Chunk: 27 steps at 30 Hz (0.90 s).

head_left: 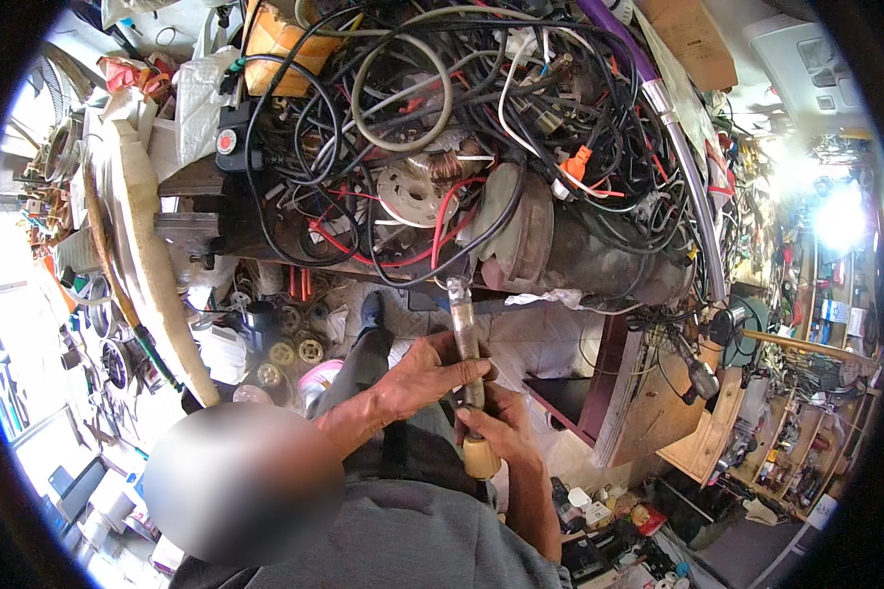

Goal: The person assembles a cylindrical object with a yellow plastic component, using pliers to secure the parts. They move from a cluttered workbench to the floor to continue the assembly.

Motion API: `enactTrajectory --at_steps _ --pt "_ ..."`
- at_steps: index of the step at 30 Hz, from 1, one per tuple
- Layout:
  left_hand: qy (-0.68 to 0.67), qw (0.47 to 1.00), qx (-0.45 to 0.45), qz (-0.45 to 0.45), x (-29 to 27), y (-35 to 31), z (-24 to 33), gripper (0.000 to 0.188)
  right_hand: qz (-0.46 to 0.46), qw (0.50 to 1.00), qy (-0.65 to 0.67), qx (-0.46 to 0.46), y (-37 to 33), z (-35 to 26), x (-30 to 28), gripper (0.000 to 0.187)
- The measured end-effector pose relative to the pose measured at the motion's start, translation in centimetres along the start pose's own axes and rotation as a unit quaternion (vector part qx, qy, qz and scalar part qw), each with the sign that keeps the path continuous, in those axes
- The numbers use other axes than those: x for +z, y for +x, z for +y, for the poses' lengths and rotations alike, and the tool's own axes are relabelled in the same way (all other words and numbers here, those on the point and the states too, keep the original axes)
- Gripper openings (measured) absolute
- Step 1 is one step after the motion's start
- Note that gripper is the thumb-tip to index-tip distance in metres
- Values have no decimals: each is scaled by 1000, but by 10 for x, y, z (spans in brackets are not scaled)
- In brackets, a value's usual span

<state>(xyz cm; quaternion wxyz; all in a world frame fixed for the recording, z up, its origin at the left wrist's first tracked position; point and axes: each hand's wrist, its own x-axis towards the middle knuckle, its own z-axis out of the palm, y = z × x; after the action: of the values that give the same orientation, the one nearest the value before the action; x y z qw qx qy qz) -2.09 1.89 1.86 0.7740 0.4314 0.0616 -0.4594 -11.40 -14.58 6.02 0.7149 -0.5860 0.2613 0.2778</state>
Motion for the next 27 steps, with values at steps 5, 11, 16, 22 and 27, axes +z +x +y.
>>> enactTrajectory --at_steps 5,11,16,22,27 --pt "-100 994 19 -40 5 -1 -1 34 76 949 -284 -115 -5 -16 4 26" --pt "-97 994 27 -52 14 0 -5 39 121 884 -408 -190 -14 -17 4 28" --pt "-83 995 43 -47 21 0 -7 39 139 863 -435 -217 -14 -6 -2 32" --pt "-61 996 53 -35 30 0 -8 36 183 800 -505 -268 -15 5 -6 32" --pt "-49 997 53 -27 32 5 -19 35 215 749 -553 -294 -19 11 -9 36"
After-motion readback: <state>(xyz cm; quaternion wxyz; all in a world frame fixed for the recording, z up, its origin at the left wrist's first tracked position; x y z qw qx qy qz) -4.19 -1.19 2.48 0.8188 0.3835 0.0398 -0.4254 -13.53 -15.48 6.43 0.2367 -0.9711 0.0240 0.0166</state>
